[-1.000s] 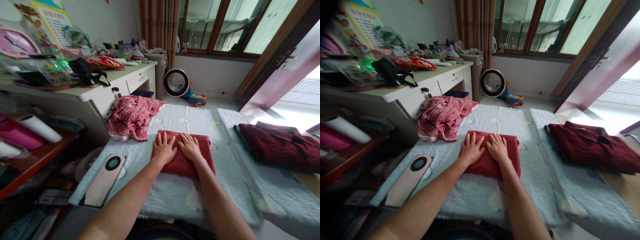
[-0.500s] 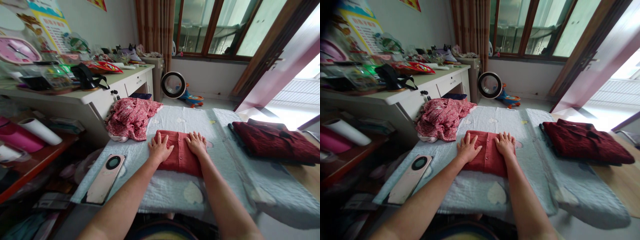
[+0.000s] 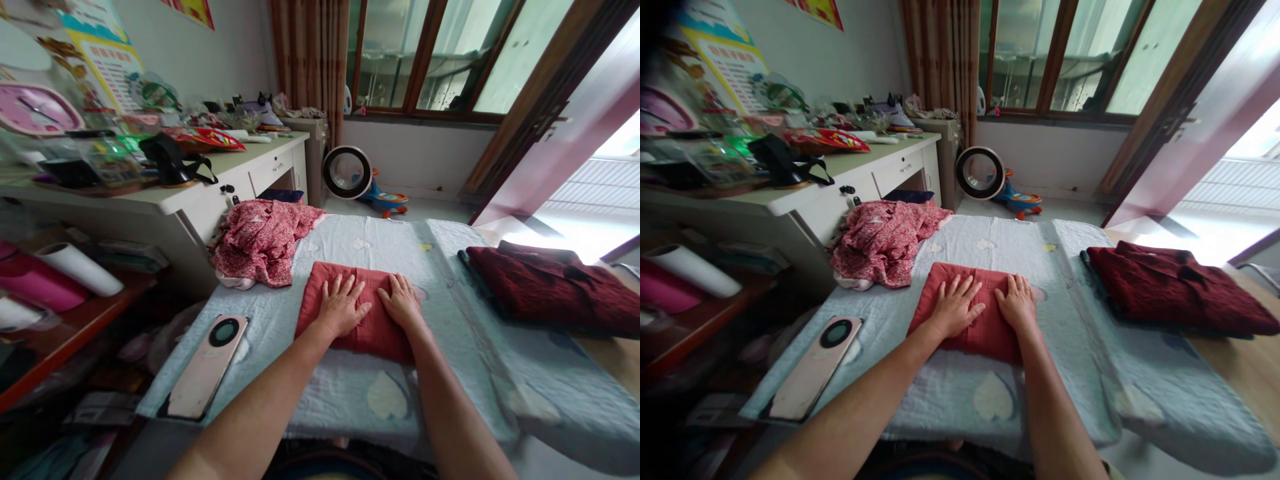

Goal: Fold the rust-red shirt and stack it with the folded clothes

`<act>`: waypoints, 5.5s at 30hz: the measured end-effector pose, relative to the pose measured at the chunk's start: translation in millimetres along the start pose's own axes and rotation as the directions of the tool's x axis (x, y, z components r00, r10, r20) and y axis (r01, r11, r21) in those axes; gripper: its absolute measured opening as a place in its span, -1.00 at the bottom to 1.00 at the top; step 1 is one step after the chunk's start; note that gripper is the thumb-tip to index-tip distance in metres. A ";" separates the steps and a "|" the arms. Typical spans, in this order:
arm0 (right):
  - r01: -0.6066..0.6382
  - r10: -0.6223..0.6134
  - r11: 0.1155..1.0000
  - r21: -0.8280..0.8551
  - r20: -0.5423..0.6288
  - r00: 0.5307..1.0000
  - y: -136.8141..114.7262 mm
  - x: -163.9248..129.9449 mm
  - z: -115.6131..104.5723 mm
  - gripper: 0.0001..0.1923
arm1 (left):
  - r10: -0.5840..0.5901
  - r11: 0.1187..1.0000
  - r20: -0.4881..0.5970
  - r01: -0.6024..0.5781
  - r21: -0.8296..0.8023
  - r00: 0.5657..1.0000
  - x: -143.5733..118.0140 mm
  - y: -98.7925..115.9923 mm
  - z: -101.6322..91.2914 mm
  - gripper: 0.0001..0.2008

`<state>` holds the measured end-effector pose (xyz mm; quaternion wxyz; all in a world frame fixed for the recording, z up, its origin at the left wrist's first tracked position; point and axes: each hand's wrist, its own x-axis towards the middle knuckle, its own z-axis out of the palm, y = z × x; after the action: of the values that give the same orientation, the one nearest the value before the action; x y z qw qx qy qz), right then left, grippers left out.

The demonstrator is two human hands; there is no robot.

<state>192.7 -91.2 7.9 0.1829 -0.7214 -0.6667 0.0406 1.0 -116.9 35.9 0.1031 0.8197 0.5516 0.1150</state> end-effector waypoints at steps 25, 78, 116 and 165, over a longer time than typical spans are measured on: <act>-0.220 0.352 0.843 0.491 -0.195 0.915 35.2 4.3 -15.9 -0.57 | -0.019 0.994 -0.089 0.028 0.105 0.996 -1.9 1.4 7.2 -0.39; -0.159 0.293 0.524 0.837 -0.002 0.956 36.8 10.3 -8.4 -0.40 | -0.306 0.911 -0.545 0.074 -0.407 0.781 39.7 -85.1 -28.9 -0.81; -0.110 0.115 0.992 -0.056 0.092 0.989 -21.5 -10.8 -14.5 -0.38 | 0.066 0.995 -0.051 -0.062 0.074 0.997 3.2 1.6 8.1 -0.41; 0.414 -0.450 0.816 0.404 -0.007 0.893 -44.3 -42.0 -7.2 -0.52 | -0.019 0.986 -0.099 0.035 0.161 0.995 -39.1 3.7 6.8 -0.35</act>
<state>148.5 -131.9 20.9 0.2993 -0.4965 -0.7982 0.1637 -7.9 -154.8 27.6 0.0106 0.8112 0.5746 0.1081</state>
